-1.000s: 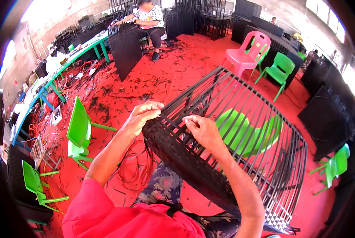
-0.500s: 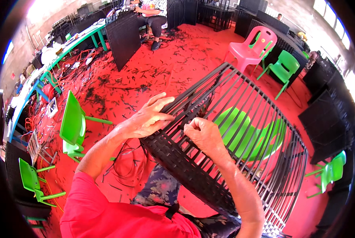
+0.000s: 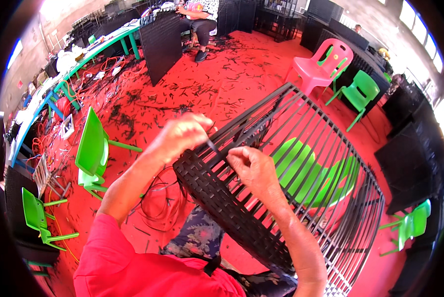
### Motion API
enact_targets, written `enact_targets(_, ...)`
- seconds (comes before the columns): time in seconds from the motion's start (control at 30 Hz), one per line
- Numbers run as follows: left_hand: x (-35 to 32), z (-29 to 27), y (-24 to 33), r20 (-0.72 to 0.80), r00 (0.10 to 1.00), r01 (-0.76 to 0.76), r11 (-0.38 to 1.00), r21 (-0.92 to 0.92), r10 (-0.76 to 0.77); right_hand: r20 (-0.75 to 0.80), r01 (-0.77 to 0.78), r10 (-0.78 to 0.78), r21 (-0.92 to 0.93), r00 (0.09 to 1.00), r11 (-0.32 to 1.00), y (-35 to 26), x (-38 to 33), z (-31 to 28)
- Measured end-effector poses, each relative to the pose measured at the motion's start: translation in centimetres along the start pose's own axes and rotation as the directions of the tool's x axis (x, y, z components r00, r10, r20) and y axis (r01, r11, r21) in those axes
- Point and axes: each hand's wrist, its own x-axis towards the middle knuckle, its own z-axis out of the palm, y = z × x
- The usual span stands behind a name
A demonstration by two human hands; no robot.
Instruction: The person weaves plastic strips through the metal frame of a piece of furniture by hand.
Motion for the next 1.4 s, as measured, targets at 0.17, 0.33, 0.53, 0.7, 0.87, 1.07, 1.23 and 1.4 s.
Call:
enact_targets(0.17, -0.9, -1.7, 0.4, -0.19, 0.974, 0.012, 0.864, -0.504, -0.125, 0.049, -0.107, 0.099, 0.206, 0.994, 0.973, -0.3, 2.0, -0.6)
enact_targets(0.33, -1.0, -0.9, 2.1, -0.171, 0.985, -0.067, 0.849, -0.525, -0.028, 0.29, -0.234, 0.114, 0.422, 0.95, 0.876, -1.7, 3.1, 1.3)
enact_targets(0.53, -0.8, 0.2, 1.6, -0.13, 0.991, -0.079, 0.863, -0.499, 0.015, 0.28, -0.225, 0.069, 0.575, 0.958, 0.787, -2.1, 2.5, 2.1)
enact_targets(0.7, -0.4, 0.8, 2.1, -0.171, 0.982, -0.148, 0.884, -0.443, 0.079, 0.24, -0.161, 0.041, 0.506, 0.97, 0.848, -2.1, 2.2, 1.9)
enact_targets(0.87, -1.0, 0.4, -0.5, -0.213, 0.976, -0.035, 0.996, 0.086, 0.053, 0.332, -0.395, 0.258, 0.466, 0.907, 0.792, -0.6, 1.9, 1.1)
enact_targets(1.07, -1.5, 1.0, -1.1, -0.095, 0.985, 0.156, 0.975, 0.157, -0.142, 0.359, -0.485, 0.355, 0.392, 0.863, 0.782, -1.1, 2.1, 1.3)
enact_targets(1.23, -1.5, 1.0, -1.6, -0.075, 0.995, 0.076, 0.977, 0.199, -0.062, 0.405, -0.516, 0.363, 0.382, 0.839, 0.766, -0.5, 2.4, 1.2)
enact_targets(1.4, -1.3, 1.2, -2.2, -0.115, 0.989, 0.093, 0.996, -0.015, -0.094, 0.36, -0.374, 0.26, 0.296, 0.896, 0.879, -0.1, 3.4, 2.3)
